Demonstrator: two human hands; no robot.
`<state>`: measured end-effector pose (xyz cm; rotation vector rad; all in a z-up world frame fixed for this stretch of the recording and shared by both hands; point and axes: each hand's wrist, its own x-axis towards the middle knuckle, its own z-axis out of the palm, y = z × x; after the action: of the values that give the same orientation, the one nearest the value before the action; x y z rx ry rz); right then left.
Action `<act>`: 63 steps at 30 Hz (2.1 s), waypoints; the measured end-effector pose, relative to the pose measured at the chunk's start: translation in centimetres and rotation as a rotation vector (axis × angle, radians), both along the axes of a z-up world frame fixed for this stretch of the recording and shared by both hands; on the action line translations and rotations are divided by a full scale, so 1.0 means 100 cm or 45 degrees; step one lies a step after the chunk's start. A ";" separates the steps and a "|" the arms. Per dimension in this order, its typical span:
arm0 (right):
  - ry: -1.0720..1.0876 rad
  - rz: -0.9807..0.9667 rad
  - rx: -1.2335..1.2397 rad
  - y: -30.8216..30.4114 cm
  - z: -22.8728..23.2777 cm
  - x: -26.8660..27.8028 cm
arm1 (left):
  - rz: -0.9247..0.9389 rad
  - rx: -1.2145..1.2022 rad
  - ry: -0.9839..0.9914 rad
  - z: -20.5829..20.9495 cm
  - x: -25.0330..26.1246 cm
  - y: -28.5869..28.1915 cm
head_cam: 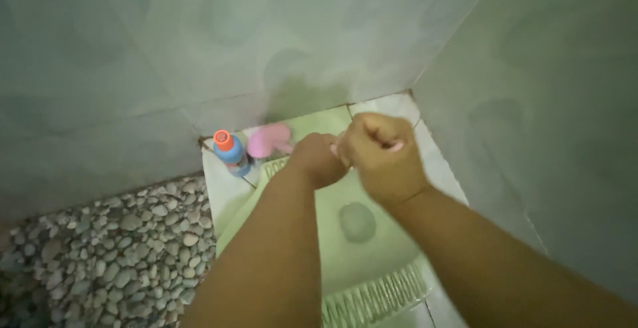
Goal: Scrubbing a squat toilet with a pink brush and rinsing with water from a bucket.
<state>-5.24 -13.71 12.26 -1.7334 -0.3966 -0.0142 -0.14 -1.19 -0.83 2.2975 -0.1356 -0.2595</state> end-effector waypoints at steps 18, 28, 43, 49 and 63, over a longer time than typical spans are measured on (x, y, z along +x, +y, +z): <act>0.184 0.032 0.056 0.006 0.033 0.042 | -0.115 0.045 -0.167 0.015 0.035 -0.001; 0.162 -0.128 0.202 0.041 0.006 0.033 | 0.024 -0.022 -0.074 0.014 0.017 0.025; 0.143 -0.186 0.226 0.123 0.042 0.061 | 0.481 -0.397 -0.090 0.008 0.019 0.097; 0.026 -0.157 0.266 0.131 0.042 0.071 | 0.647 -0.154 0.091 0.014 0.003 0.121; -0.024 -0.121 0.317 0.129 0.047 0.068 | 0.677 0.253 0.199 -0.068 -0.007 0.138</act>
<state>1.54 -0.78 16.98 -1.5051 -0.3118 -0.1434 -0.83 12.59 -7.61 2.3977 0.5970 -0.1788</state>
